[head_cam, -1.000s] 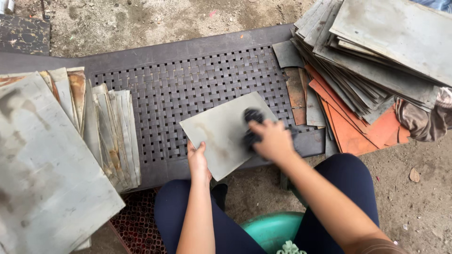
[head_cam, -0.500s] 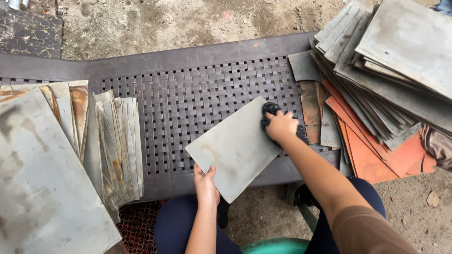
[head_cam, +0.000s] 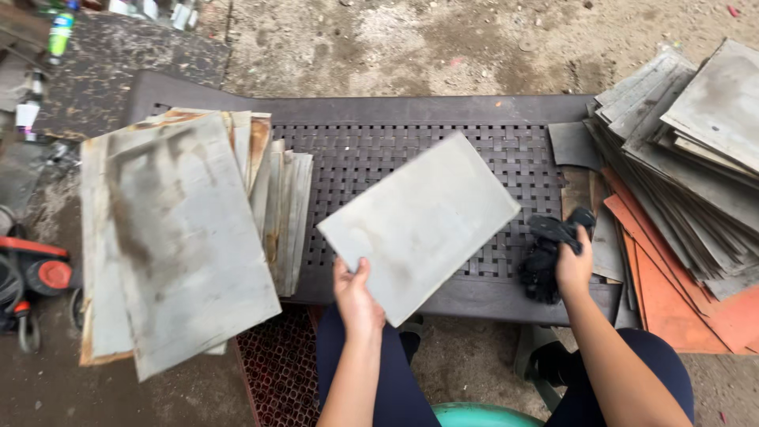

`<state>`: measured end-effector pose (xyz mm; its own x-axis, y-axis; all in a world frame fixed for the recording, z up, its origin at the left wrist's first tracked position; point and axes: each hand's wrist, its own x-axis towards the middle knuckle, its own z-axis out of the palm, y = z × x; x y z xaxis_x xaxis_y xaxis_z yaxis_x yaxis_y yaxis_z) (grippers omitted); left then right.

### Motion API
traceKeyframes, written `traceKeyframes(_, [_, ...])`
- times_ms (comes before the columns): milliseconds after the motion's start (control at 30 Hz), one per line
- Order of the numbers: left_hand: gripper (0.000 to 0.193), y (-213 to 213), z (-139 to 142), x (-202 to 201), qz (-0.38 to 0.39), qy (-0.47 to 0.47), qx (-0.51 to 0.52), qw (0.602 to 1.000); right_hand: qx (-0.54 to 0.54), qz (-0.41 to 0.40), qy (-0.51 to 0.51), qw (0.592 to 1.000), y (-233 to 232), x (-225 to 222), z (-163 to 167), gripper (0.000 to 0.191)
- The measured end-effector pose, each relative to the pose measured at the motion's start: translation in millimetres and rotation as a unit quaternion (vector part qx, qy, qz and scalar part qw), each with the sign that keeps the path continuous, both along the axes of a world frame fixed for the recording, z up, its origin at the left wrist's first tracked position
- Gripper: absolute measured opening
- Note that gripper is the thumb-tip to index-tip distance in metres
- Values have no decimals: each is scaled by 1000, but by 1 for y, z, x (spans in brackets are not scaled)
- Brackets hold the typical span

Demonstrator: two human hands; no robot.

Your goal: The person sits on a low stool and wipes rectangular metal sheets with a dark cloth. They pick up sheets from a stack on the left, wipe both sides, and place them on a stack on the right.

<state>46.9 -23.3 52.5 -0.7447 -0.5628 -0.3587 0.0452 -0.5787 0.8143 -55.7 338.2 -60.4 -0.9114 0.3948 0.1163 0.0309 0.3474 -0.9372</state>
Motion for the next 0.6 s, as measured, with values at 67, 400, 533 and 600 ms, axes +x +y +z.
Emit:
traceKeyframes(67, [47,-15,44,31,61,-37,5,997,-297,4,-23,955,2,13,1,62])
traceKeyframes(400, [35,-117,137,129,278,92,-124,948,-301,37,-54,951,-6,66,18,61])
traceKeyframes(533, [38,-167,88,114,228,97,-71,966,-300,27,-60,952,-4,67,16,60])
traceKeyframes(600, [43,-191,75,120,225,59,-102,967,-291,19,-71,954,-1,68,20,60])
